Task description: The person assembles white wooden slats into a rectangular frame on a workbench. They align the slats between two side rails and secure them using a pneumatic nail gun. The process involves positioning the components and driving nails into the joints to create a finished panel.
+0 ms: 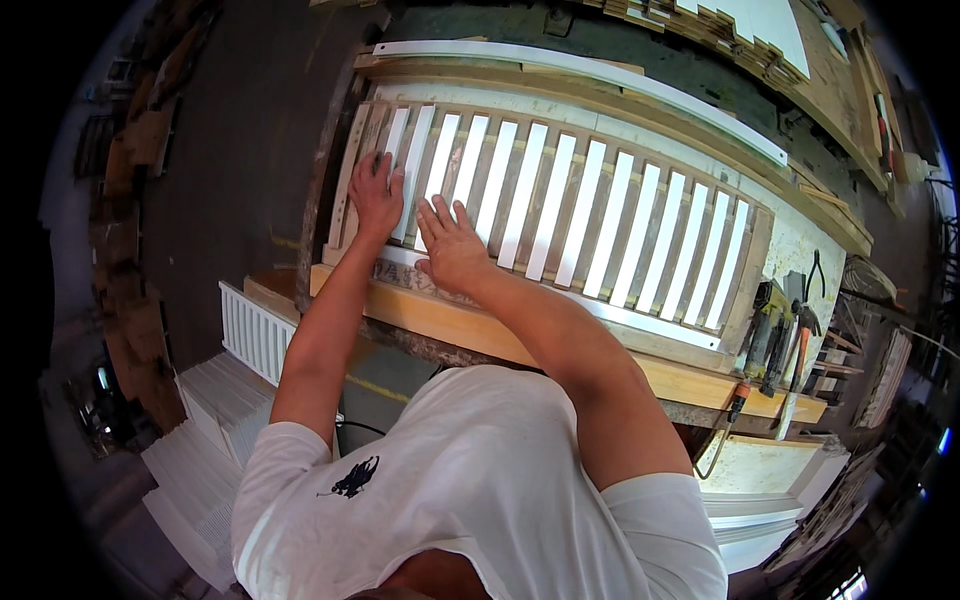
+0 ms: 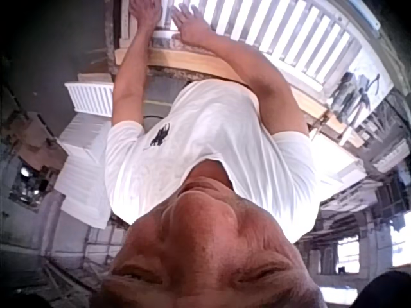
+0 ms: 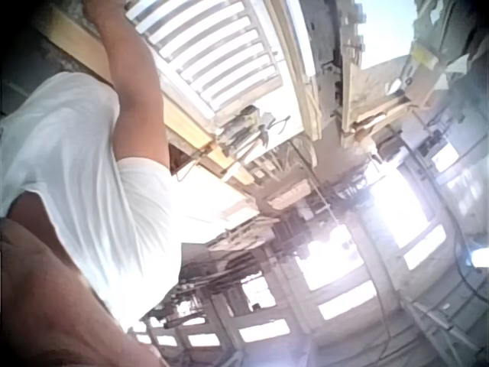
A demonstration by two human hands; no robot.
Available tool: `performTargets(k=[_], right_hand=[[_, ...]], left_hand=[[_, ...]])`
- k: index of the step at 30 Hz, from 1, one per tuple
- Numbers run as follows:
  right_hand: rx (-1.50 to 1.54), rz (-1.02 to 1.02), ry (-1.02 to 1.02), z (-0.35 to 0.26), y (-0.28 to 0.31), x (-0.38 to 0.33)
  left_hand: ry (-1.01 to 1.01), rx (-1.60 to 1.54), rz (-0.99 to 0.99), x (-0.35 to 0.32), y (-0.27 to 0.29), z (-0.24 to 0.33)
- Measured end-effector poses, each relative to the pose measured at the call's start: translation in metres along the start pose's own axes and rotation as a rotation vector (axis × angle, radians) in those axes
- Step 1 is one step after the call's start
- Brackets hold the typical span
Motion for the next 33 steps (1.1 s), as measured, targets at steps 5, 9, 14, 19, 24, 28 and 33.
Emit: performTargets(k=[5, 9, 14, 19, 24, 28, 33], right_hand=[[0.002, -0.005, 0.009, 0.0, -0.002, -0.001], [0.008, -0.026, 0.043, -0.003, -0.006, -0.008], [0.055, -0.003, 0.062, -0.015, -0.008, -0.027], [0.378, 0.035, 0.127, -0.01, -0.002, -0.061], [0.564, 0.537, -0.406, 0.141, 0.046, -0.154], [0.266, 0.853, -1.011, 0.32, 0.075, -0.258], [-0.04, 1.013, -1.167, 0.464, 0.142, -0.329]], left_hand=[[-0.081, -0.045, -0.201, 0.019, -0.035, 0.028], [-0.075, 0.138, -0.326, 0.006, -0.043, 0.031], [-0.087, 0.127, -0.356, -0.017, -0.041, 0.027], [-0.089, 0.106, -0.413, -0.044, -0.034, 0.027], [-0.135, 0.054, -0.387, -0.072, -0.02, 0.033], [-0.081, -0.283, -0.109, -0.052, 0.0, 0.015], [0.054, -0.569, 0.153, 0.086, 0.011, 0.015]])
Point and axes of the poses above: each hand's wrist, its own x-axis towards the middle knuckle, its own y-axis out of the back of the hand, z = x × y, the point moved 9 cm from there along x, towards the middle knuckle, and after that the axes turned 11 degrees about -x, right-handed, at the moved point
